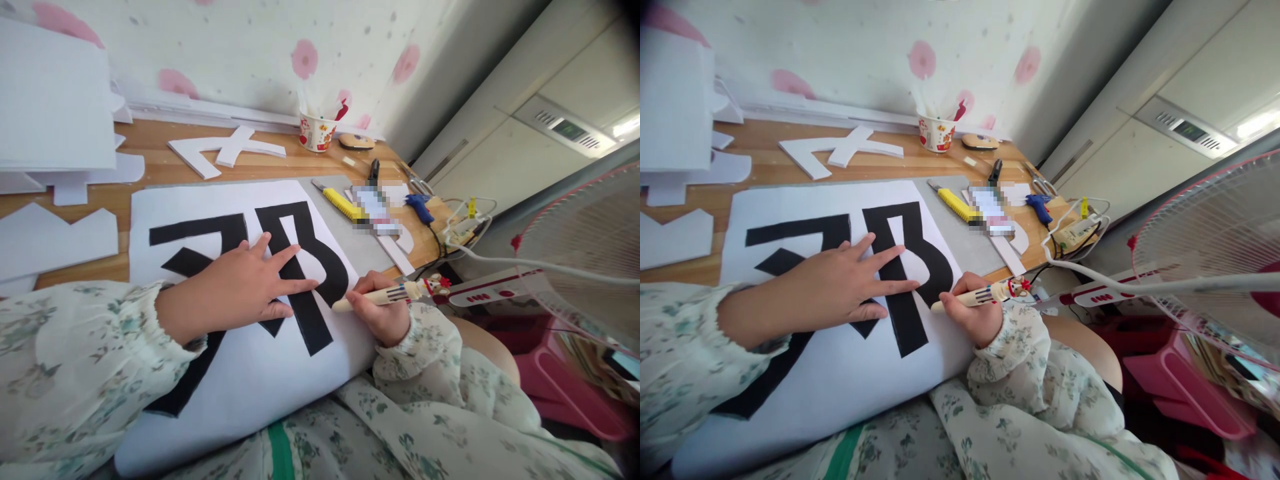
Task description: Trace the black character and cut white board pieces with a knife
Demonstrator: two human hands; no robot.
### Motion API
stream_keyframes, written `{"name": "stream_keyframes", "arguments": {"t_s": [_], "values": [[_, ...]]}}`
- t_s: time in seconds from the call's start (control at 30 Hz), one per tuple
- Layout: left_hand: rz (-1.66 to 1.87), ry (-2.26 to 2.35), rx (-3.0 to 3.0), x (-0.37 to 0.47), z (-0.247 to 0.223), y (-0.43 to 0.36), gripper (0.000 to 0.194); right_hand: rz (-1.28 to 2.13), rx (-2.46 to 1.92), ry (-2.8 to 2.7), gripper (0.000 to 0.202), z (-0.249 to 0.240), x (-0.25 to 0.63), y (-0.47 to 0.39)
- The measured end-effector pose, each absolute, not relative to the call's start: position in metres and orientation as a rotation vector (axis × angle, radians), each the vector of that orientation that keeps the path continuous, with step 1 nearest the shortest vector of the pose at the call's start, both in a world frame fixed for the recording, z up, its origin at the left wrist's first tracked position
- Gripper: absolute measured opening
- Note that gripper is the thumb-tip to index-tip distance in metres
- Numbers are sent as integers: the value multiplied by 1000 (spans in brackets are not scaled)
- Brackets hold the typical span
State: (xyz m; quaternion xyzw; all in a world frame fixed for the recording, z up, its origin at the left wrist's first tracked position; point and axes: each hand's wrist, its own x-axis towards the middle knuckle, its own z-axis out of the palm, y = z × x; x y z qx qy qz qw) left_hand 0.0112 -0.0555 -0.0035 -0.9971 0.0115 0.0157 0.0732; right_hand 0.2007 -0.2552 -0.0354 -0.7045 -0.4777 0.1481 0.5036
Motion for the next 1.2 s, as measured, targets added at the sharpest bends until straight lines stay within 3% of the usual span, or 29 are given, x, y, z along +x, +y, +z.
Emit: {"name": "stream_keyframes", "arguments": {"t_s": [1.2], "values": [[-19,-11,-3093,9,-9,-51,59,20,-1788,-667,31,-46,206,-247]]}}
